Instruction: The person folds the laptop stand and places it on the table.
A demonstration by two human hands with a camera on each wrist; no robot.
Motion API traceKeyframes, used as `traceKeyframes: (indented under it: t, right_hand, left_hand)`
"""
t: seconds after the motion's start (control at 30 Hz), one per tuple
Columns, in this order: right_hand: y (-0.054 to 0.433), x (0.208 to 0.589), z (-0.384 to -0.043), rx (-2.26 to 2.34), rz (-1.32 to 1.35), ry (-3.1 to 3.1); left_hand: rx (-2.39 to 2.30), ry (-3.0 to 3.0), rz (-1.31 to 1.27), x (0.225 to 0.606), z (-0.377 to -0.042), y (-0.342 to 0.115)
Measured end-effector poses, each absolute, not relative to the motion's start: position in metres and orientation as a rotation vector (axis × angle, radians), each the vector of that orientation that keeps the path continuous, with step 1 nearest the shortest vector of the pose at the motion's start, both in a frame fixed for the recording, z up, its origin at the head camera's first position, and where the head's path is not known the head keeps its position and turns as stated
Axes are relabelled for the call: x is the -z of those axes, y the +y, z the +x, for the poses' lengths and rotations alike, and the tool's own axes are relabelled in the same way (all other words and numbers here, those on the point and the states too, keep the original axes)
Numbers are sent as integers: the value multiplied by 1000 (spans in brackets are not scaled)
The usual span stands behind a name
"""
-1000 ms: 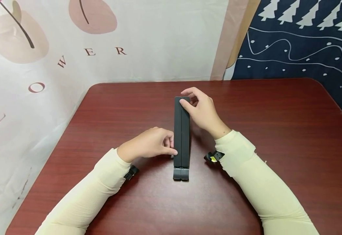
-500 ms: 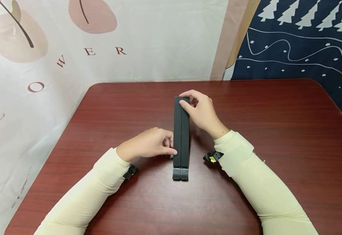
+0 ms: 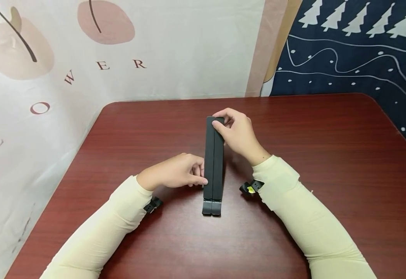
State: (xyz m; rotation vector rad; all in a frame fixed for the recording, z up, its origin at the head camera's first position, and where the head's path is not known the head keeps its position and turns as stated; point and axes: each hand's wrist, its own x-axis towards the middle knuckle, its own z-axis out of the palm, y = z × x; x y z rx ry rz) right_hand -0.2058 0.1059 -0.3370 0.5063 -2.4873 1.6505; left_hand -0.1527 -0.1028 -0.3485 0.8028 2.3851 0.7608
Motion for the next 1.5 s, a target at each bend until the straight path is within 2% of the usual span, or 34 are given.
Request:
traceKeyframes:
  t: [0.97,1.5]
  right_hand:
    - [136,328,-183,-1700,515,-2589]
    - [154,322,-166,-1781,397,-2606]
  left_hand:
    - [-823,2072,836,347,-174,-111]
    - [-831,2021,809,345,-176,-107]
